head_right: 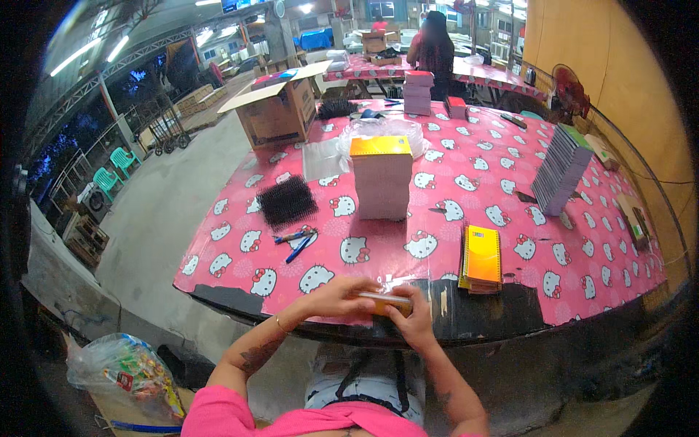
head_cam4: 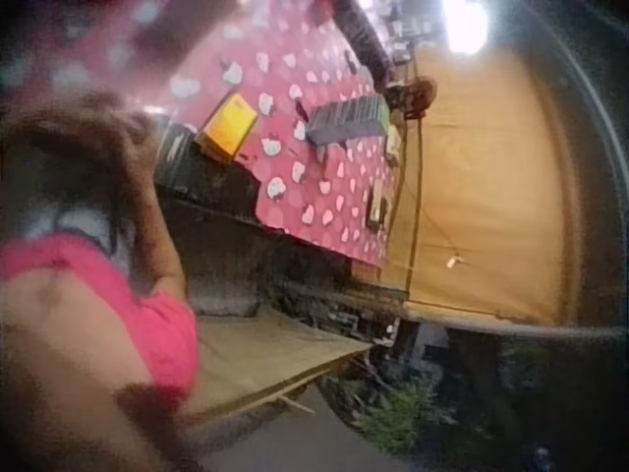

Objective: The person packages small yellow and orange items by placing them into plastic sleeves and then sealing the sleeves into cardboard boxes by hand.

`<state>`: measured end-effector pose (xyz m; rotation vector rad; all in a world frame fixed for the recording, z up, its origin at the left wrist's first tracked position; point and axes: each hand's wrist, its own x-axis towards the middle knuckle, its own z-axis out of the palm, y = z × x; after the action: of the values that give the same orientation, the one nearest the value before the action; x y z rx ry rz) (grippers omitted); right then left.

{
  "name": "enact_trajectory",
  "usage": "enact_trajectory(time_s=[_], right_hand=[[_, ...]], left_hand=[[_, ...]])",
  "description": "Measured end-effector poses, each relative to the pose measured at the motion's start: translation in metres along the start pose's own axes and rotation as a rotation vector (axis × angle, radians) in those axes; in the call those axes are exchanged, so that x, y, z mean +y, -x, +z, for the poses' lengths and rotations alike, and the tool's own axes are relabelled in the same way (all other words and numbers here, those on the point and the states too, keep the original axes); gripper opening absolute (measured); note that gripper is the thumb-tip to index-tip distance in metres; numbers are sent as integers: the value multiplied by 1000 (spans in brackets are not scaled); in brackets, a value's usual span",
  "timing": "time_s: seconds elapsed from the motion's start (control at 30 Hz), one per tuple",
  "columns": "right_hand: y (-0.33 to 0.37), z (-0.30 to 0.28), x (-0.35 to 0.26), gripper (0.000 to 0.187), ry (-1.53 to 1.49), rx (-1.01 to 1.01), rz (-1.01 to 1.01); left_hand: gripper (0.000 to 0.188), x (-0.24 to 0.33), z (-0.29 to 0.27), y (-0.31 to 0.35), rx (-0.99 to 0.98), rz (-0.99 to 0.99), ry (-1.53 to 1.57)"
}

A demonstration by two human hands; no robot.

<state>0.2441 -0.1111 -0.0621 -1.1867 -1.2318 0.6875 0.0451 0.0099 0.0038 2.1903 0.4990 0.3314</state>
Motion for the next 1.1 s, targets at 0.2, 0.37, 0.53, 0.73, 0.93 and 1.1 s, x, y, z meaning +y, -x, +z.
enact_trajectory(time_s=[0.2, 0.37, 0.53, 0.73, 0.93, 1.1], right_hand=[[2, 8, 2, 36, 25, -3, 9], [0, 5, 0, 33, -32, -64, 17], [-1, 6, -6, 33, 4, -39, 64], [0, 7, -4, 28, 6, 12, 83], [-9, 12, -5, 27, 4, 43, 97], [-8, 12, -6, 28, -189, 6, 177]], left_hand=[[30, -138, -120, -20, 895, -154, -842], [16, -174, -137, -8, 625, -403, -1236], [26, -150, -130, -6, 742, -284, -1284], [26, -77, -68, -1, 1012, -120, -448], [49, -9, 66, 27, 722, -56, -136], [46, 11, 80, 26, 702, -54, 33]])
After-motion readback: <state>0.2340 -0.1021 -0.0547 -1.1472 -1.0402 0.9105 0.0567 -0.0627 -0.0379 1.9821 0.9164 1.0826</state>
